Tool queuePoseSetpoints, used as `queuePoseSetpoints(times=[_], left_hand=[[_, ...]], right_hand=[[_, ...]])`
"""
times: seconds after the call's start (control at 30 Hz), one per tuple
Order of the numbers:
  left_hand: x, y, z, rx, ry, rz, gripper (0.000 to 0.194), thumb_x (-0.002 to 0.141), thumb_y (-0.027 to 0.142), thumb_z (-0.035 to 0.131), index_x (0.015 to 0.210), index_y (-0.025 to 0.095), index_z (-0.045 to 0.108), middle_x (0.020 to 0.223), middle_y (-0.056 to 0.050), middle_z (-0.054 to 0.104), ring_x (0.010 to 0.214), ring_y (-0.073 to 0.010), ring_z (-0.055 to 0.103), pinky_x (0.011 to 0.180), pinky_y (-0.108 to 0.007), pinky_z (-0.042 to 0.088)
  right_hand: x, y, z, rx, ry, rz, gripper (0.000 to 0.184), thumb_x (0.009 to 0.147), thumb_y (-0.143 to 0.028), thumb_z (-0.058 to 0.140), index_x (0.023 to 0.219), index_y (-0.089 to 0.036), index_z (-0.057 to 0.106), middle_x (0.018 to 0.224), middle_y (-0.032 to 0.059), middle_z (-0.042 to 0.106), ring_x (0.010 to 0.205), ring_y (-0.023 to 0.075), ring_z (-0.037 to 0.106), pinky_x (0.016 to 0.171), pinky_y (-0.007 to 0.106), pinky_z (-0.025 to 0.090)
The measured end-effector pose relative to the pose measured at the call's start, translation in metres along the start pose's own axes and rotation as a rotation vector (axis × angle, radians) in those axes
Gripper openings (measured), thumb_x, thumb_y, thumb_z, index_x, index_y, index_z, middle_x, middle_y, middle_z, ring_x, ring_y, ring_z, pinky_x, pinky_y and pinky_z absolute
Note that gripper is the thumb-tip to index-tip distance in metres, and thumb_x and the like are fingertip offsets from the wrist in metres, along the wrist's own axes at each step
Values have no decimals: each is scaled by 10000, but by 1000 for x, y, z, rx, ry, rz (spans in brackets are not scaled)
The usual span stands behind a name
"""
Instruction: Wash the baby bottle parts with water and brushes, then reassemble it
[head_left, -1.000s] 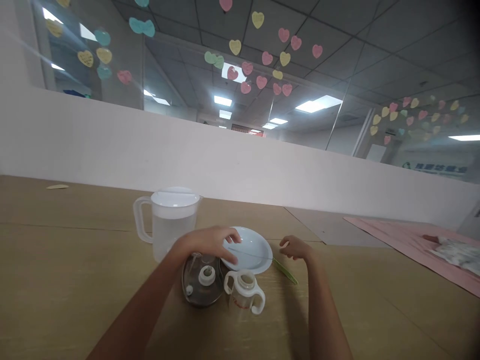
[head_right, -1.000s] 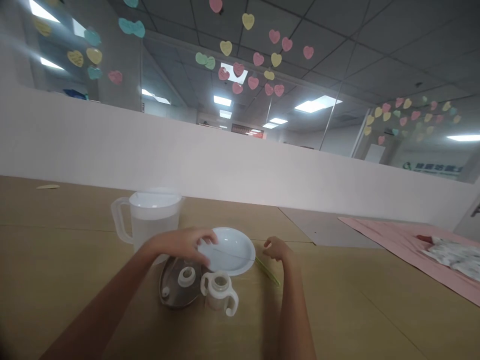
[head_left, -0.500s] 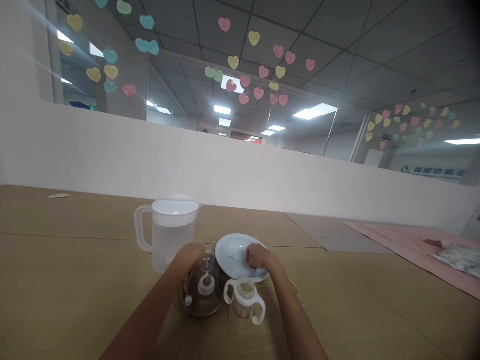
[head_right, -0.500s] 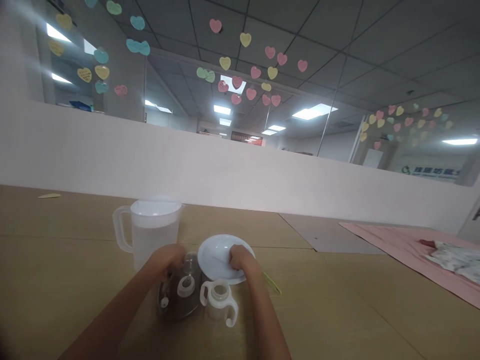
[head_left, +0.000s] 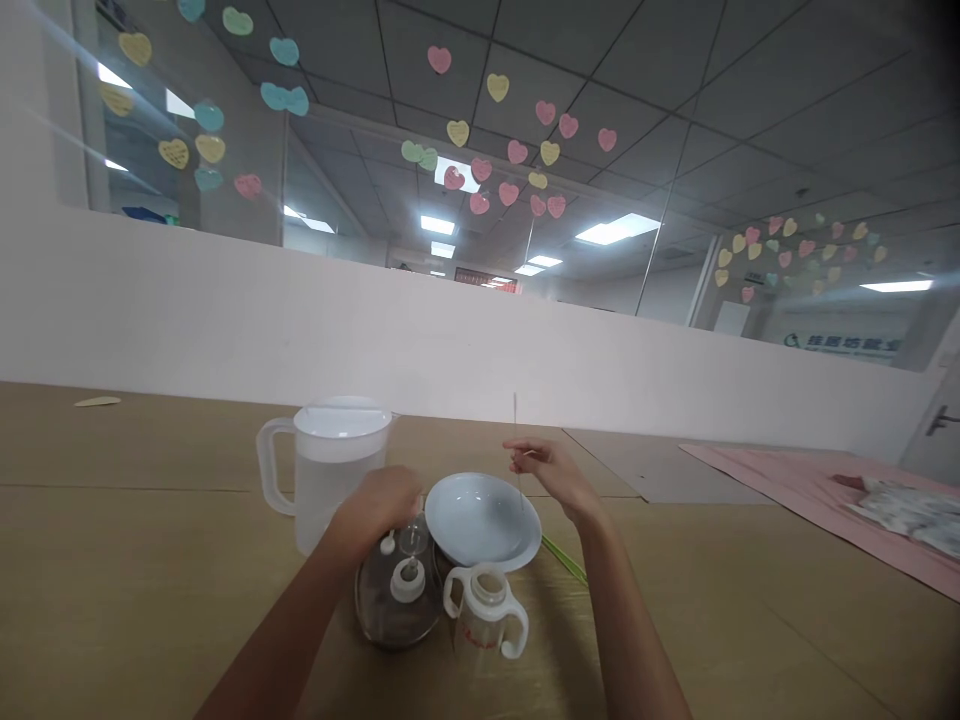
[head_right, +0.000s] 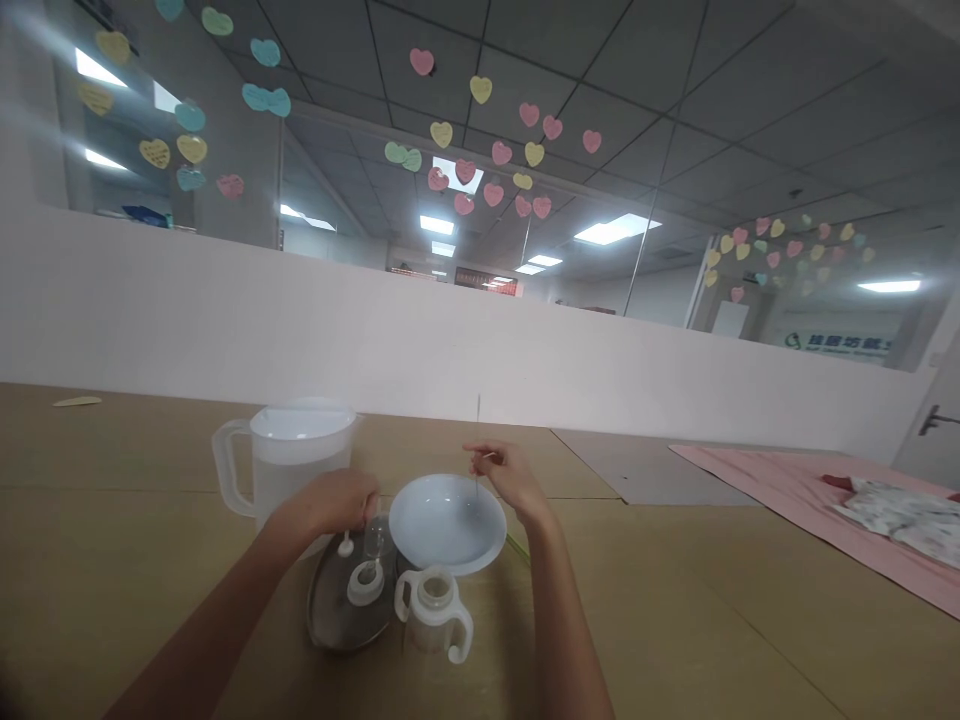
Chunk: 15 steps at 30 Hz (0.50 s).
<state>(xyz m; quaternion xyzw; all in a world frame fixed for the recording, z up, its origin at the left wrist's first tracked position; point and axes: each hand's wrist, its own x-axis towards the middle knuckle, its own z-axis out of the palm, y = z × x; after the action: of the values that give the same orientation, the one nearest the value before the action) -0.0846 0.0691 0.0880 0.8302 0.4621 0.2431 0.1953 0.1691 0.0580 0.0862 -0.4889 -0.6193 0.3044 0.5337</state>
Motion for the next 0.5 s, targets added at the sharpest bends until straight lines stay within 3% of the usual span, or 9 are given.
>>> queuePoseSetpoints(times=[0.13, 0.27, 0.4, 0.5], left_hand=[[-1, 29, -12, 137, 9, 206, 84, 716, 168, 428, 637, 196, 436, 615, -4, 521, 624, -172, 492, 618, -273, 340], [19, 39, 8, -134, 84, 369, 78, 824, 250, 376, 790, 201, 426, 794, -22, 586, 737, -166, 538, 658, -256, 381], [44, 37, 40, -475, 86, 381, 142, 823, 325, 431, 823, 186, 461, 846, -42, 608, 807, -169, 568, 723, -264, 415], [54, 34, 57, -650, 104, 356, 189, 789, 358, 485, 822, 172, 495, 850, -52, 614, 835, -177, 575, 747, -274, 427]], right_hand=[[-11, -25, -11, 370, 197, -123, 305, 642, -288, 692, 914, -153, 673, 776, 21, 628, 733, 129, 596, 849, 355, 462], [-16, -36, -18, 706, 297, -281, 344, 571, -228, 757, 898, -186, 660, 725, -24, 608, 746, 117, 597, 913, 386, 447], [-16, -41, -17, 682, 391, -279, 330, 626, -335, 741, 882, -154, 636, 733, 3, 621, 762, 132, 610, 870, 357, 472], [-19, -48, -10, 537, 527, -308, 344, 745, -478, 595, 756, -134, 589, 616, -7, 568, 582, 103, 574, 665, 278, 498]])
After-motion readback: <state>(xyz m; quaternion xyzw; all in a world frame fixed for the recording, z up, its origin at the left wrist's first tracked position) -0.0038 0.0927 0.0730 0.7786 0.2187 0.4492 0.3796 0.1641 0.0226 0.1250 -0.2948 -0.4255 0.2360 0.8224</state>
